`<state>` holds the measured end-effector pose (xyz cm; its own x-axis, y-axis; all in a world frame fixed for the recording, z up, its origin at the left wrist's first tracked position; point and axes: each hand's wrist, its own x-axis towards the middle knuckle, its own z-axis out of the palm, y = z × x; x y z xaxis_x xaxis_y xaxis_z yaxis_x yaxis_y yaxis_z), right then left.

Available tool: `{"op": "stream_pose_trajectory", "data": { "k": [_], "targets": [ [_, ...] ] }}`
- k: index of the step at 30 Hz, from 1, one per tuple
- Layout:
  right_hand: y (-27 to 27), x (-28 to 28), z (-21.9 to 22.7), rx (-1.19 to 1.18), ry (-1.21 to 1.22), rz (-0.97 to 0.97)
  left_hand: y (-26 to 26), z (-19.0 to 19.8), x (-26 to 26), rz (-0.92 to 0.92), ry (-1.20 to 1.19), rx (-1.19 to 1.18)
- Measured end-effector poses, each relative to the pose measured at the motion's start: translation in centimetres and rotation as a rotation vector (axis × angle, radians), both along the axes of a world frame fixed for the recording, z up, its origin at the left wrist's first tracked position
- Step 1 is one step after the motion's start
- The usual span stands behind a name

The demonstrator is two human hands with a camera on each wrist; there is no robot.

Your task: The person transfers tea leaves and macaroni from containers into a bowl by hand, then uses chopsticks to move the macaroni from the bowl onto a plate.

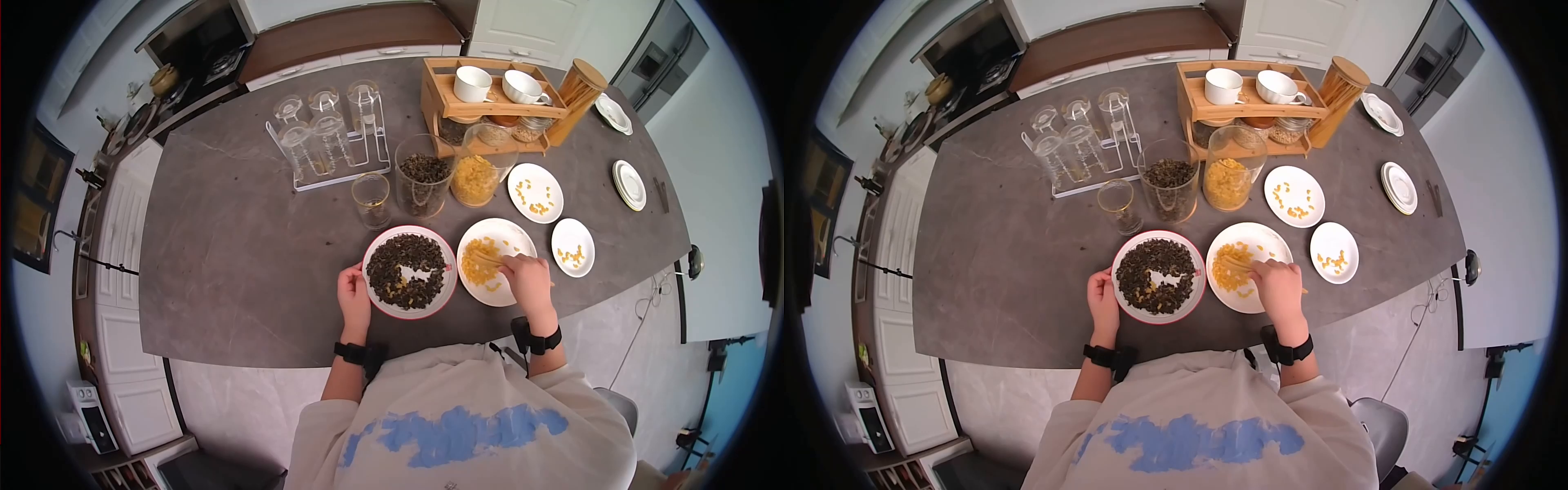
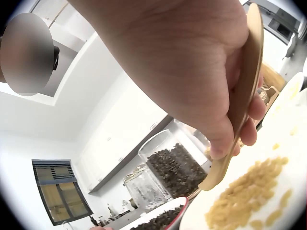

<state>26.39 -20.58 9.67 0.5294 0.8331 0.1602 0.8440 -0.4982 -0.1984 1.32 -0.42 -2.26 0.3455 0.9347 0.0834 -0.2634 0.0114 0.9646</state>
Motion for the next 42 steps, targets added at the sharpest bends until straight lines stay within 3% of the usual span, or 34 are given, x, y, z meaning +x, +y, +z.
{"op": "stream_pose_trajectory", "data": {
  "k": [7, 16, 19, 22, 42],
  "targets": [
    [0.1, -0.6, -0.4, 0.060, 0.019, -0.009, 0.1, -0.1, 0.0, 0.002, 0.025, 0.018],
    [5.3, -5.9, -1.0, 0.163, 0.079, 0.330, -0.1, 0.5, 0.1, 0.007, 0.011, -0.015],
    [6.6, -6.2, -1.8, 0.096, -0.034, 0.398, -0.1, 0.4, 0.1, 0.009, 0.009, -0.024],
    [7.5, -6.1, -1.5, -0.043, -0.035, 0.412, 0.1, 0.1, 0.1, 0.012, 0.014, -0.018],
    [9.4, -6.3, -1.8, -0.112, -0.175, 0.496, -0.1, 0.2, 0.2, 0.014, 0.011, 0.006]
  ]
}}
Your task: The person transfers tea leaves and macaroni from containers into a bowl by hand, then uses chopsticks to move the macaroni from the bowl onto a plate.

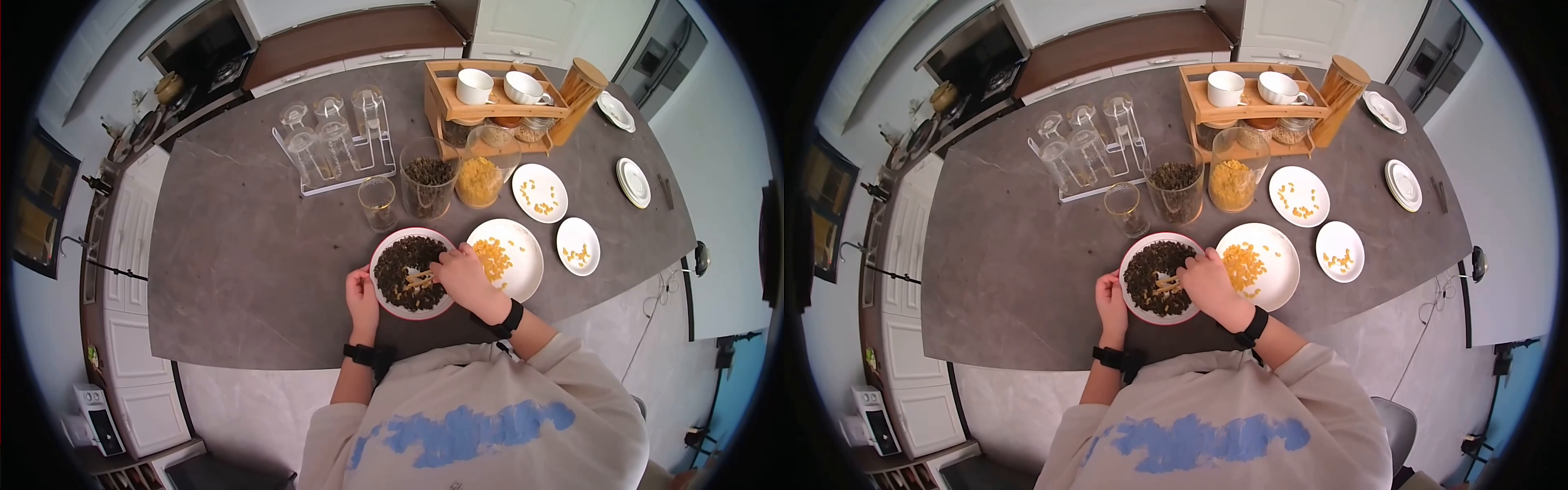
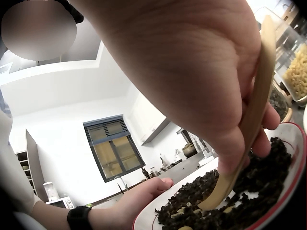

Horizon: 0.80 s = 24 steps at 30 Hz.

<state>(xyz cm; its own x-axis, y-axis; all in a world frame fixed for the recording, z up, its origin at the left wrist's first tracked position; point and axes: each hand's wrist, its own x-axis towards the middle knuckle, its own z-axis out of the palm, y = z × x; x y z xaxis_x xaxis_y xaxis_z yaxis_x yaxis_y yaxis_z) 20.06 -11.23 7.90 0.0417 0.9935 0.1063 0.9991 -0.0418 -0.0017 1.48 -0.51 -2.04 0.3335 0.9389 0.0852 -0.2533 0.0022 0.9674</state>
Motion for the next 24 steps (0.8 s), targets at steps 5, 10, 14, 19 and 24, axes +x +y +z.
{"op": "stream_pose_trajectory", "data": {
  "k": [5, 10, 14, 19, 24],
  "targets": [
    [0.1, 0.1, 0.7, 0.001, -0.062, -0.007, 0.0, 0.2, -0.1, -0.009, 0.009, -0.005],
    [0.3, -0.1, 0.7, 0.021, -0.048, 0.020, 0.0, 0.2, -0.1, -0.004, 0.009, -0.014],
    [0.5, 0.0, 0.3, 0.053, -0.037, 0.041, 0.1, -0.1, -0.1, -0.004, -0.002, -0.010],
    [0.5, 0.1, 0.3, 0.029, -0.002, 0.085, 0.2, 0.0, -0.2, -0.015, 0.018, -0.008],
    [0.0, 0.4, -0.4, 0.043, 0.036, 0.080, 0.2, -0.2, 0.0, 0.003, 0.014, 0.005]
  ]
}}
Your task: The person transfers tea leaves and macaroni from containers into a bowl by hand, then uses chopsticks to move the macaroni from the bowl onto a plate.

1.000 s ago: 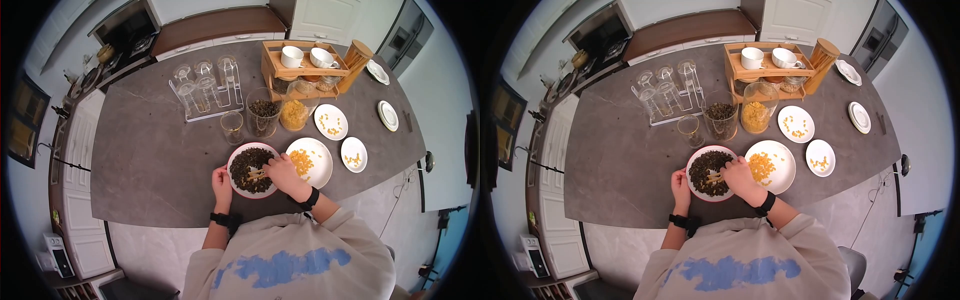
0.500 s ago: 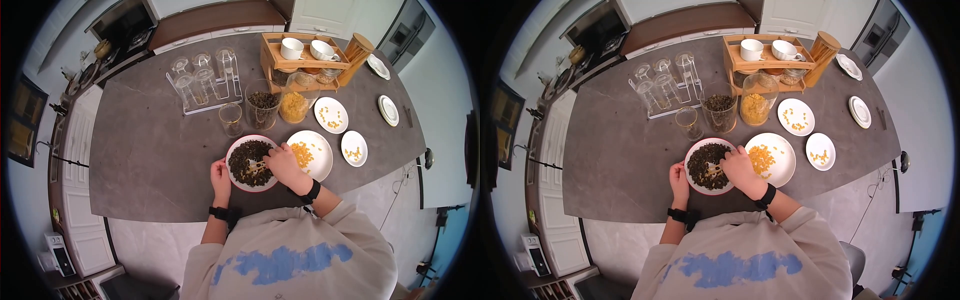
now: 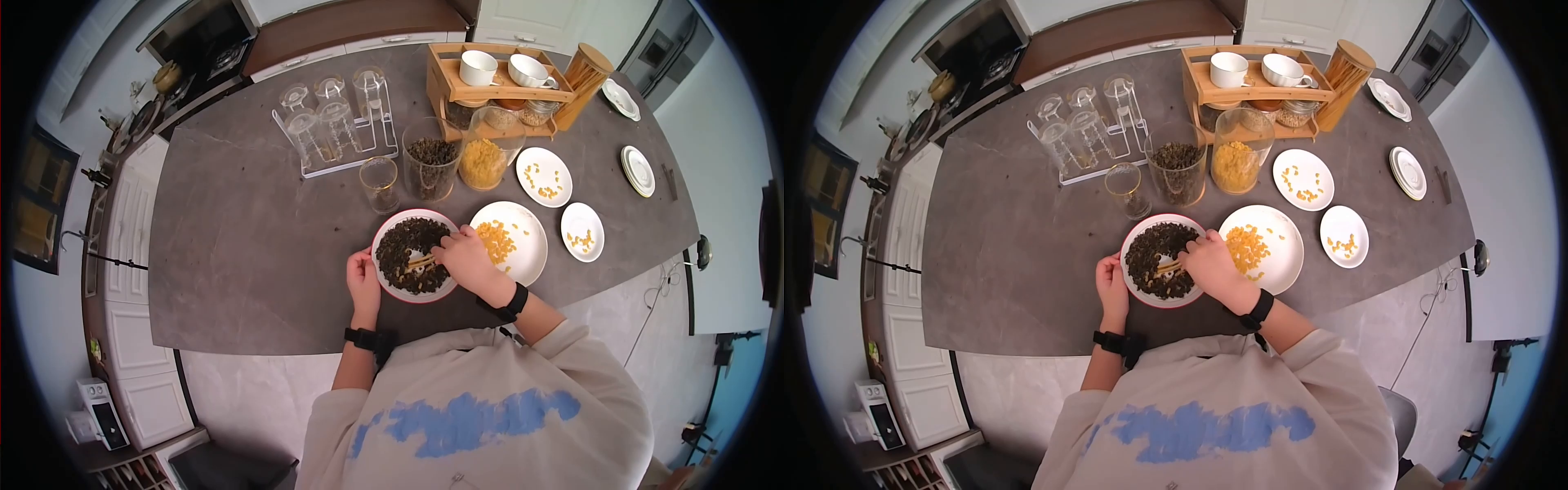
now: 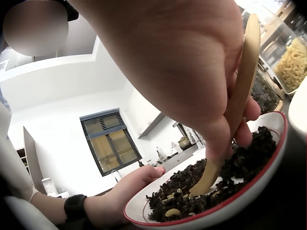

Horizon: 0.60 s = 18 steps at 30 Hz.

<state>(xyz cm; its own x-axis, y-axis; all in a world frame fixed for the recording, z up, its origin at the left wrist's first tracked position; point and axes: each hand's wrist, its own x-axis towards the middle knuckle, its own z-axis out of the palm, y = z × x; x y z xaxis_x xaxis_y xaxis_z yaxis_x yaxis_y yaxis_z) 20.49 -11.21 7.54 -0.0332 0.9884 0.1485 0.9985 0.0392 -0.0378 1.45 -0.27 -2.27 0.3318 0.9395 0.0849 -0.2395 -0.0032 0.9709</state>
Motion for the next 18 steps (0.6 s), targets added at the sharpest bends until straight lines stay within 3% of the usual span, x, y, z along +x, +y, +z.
{"op": "stream_pose_trajectory", "data": {
  "k": [10, 18],
  "targets": [
    [-1.8, 0.8, 0.9, 0.063, 0.110, -0.090, -0.3, 0.3, 0.0, -0.008, -0.022, -0.009],
    [-7.6, 4.8, 3.9, 0.122, 0.159, -0.432, -0.1, -0.4, 0.1, 0.005, -0.012, 0.007]
  ]
}}
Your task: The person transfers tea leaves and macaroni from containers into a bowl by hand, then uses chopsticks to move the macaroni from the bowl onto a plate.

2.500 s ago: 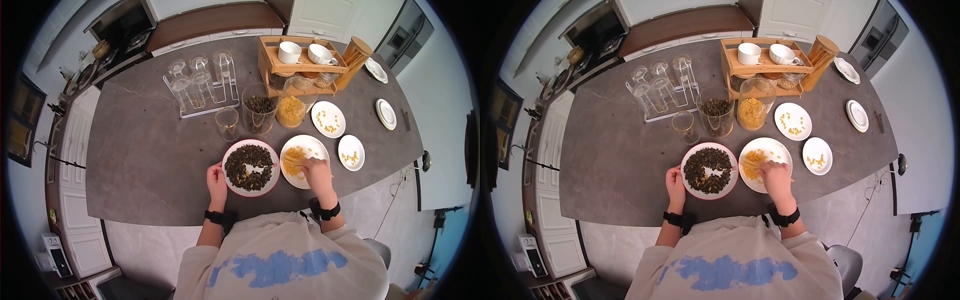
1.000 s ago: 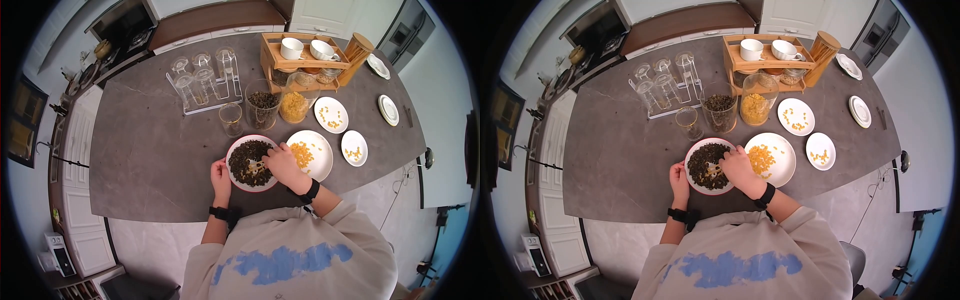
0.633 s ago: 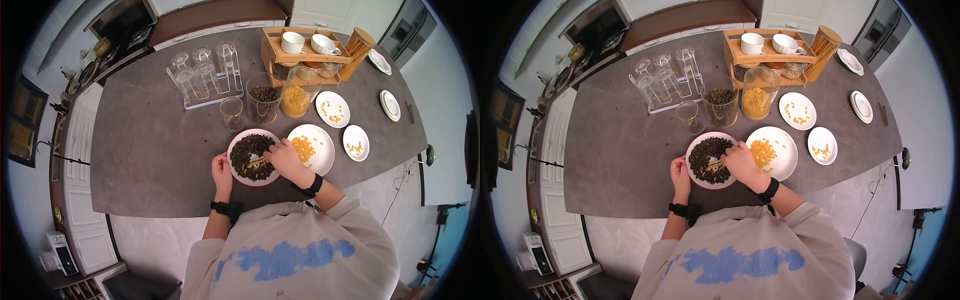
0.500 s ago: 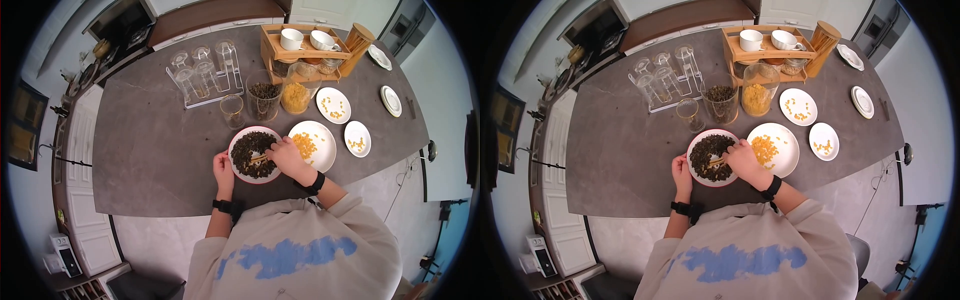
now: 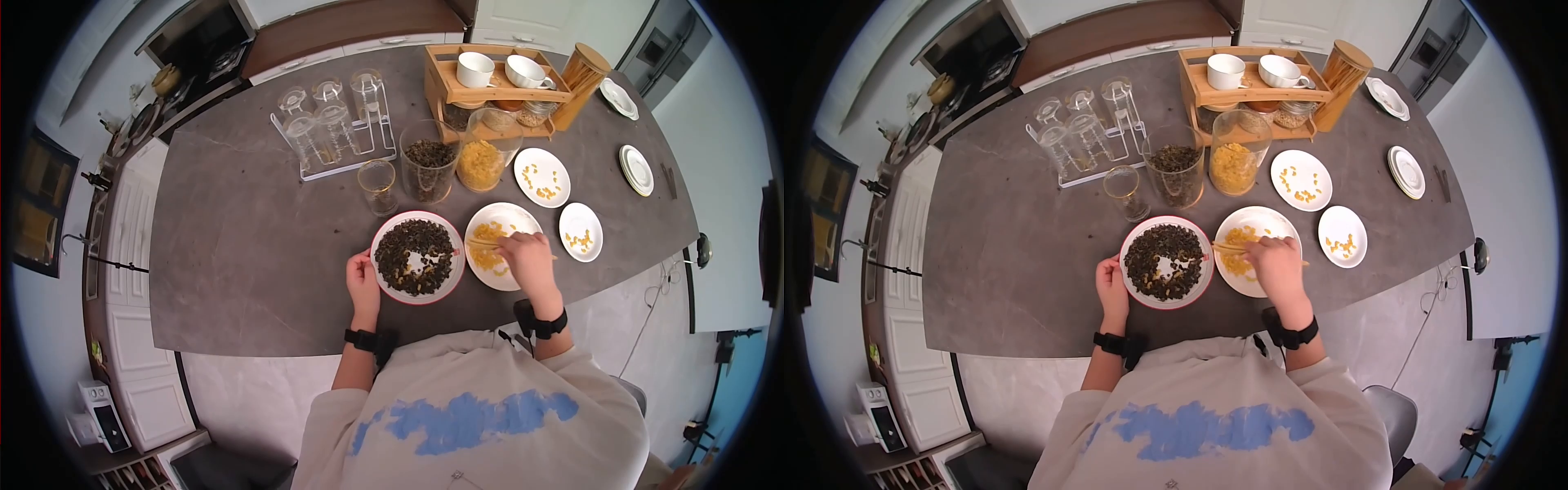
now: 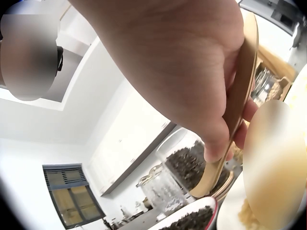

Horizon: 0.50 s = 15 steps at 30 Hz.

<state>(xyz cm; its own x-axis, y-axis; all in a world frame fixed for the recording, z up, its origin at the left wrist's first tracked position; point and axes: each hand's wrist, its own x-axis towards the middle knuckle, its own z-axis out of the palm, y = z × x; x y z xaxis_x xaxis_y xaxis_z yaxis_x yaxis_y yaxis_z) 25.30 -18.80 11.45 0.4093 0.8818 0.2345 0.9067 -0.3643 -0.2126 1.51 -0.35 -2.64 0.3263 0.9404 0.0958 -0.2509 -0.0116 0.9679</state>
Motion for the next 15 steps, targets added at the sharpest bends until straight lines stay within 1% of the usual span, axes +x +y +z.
{"op": "stream_pose_trajectory", "data": {
  "k": [2, 4, 6, 7, 9, 12, 15],
  "targets": [
    [-1.4, 0.5, 0.6, -0.014, 0.017, -0.082, -0.1, 0.2, 0.0, 0.001, -0.003, -0.014],
    [-2.1, 0.9, 0.0, -0.001, -0.008, -0.126, 0.0, 0.3, -0.1, -0.008, -0.001, -0.026],
    [-2.3, 1.0, -0.2, 0.000, -0.009, -0.166, -0.1, 0.6, -0.1, -0.010, -0.012, -0.030],
    [-2.2, 0.8, -0.3, 0.002, -0.007, -0.152, -0.1, 0.6, 0.0, -0.006, -0.021, -0.030],
    [-1.5, 0.4, -0.7, 0.006, -0.002, -0.115, -0.1, 0.4, 0.1, -0.010, -0.026, -0.029],
    [0.7, -1.4, -0.7, -0.070, 0.030, 0.000, -0.1, 0.4, -0.1, -0.006, -0.014, -0.017],
    [3.2, -3.6, -1.6, 0.007, 0.085, 0.211, -0.2, 0.5, -0.1, -0.008, -0.004, -0.024]
  ]
}}
